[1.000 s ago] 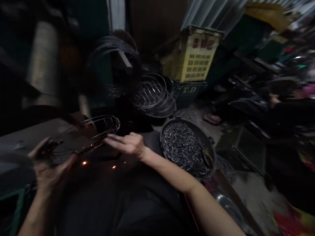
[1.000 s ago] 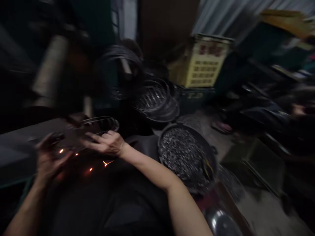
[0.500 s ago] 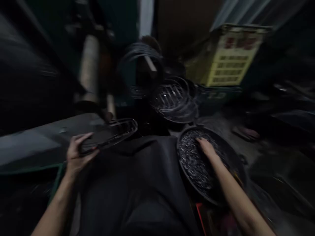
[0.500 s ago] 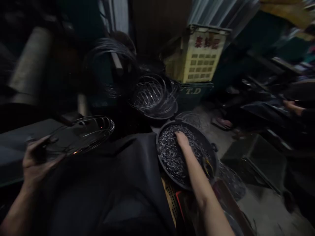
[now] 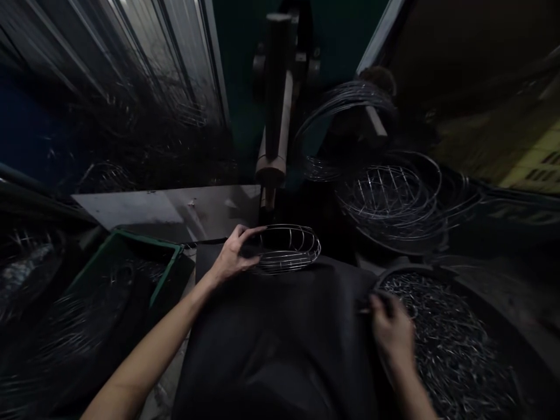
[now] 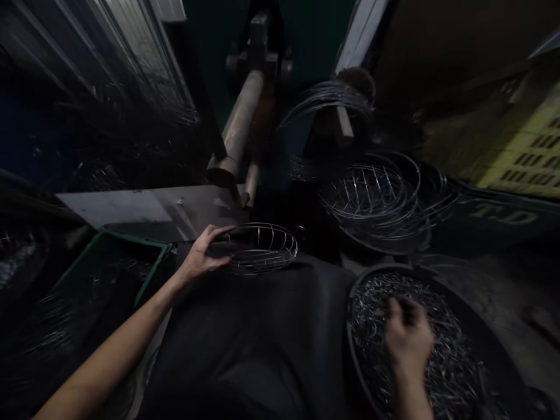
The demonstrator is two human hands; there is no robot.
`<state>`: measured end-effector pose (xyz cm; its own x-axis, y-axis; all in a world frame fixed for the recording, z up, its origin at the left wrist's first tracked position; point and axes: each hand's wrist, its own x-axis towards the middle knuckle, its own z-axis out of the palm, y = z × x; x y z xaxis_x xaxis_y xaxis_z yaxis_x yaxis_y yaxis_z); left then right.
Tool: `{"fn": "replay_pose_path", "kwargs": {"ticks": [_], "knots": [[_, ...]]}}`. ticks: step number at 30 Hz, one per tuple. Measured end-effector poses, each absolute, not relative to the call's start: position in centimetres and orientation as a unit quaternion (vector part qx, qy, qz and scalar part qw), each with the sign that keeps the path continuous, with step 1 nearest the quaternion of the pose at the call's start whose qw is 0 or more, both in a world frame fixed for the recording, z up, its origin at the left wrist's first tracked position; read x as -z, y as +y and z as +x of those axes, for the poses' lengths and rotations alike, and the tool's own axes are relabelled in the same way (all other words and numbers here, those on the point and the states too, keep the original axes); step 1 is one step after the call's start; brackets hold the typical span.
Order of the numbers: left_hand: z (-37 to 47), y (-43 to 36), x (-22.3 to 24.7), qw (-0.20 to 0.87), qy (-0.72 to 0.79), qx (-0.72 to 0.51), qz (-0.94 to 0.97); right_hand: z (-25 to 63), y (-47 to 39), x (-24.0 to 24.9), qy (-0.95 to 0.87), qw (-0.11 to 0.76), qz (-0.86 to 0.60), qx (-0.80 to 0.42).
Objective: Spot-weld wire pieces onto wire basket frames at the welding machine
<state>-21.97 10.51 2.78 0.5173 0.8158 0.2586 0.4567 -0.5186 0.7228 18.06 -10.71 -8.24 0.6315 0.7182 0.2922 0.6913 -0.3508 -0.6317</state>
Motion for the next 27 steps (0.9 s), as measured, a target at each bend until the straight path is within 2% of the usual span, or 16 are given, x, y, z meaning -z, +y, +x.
{"fn": "replay_pose_path", "kwargs": {"ticks": [5,9,13,17,21,27], "knots": [[-20.7,10.6,-4.1,0.293,0.391,-0.288,0.824,7.7,-5.7,6.1,-0.478,0.412,-0.756,-0.173],[-20.1,10.9,-3.6,0.272,0.384,-0.254,0.845,4.6,-0.8,1.9,-0.6,0.428,-0.65,-0.185],[-20.0,11.1,-3.2,0.248,0.366,-0.237,0.865,2.0,3.9,-2.3,-0.75,0.337,-0.558,-0.109],[-20.0,10.6,-4.1,0.279,0.375,-0.264,0.844,0.4,5.4,-4.5,-0.838,0.242,-0.488,0.047],[-19.8,10.1,-4.3,0.301,0.392,-0.298,0.817,1.2,5.7,-4.8,-0.869,0.232,-0.398,0.182],[-19.1,10.6,-2.8,0.286,0.388,-0.315,0.818,2.8,6.6,-4.0,-0.876,0.222,-0.329,0.274]]}}
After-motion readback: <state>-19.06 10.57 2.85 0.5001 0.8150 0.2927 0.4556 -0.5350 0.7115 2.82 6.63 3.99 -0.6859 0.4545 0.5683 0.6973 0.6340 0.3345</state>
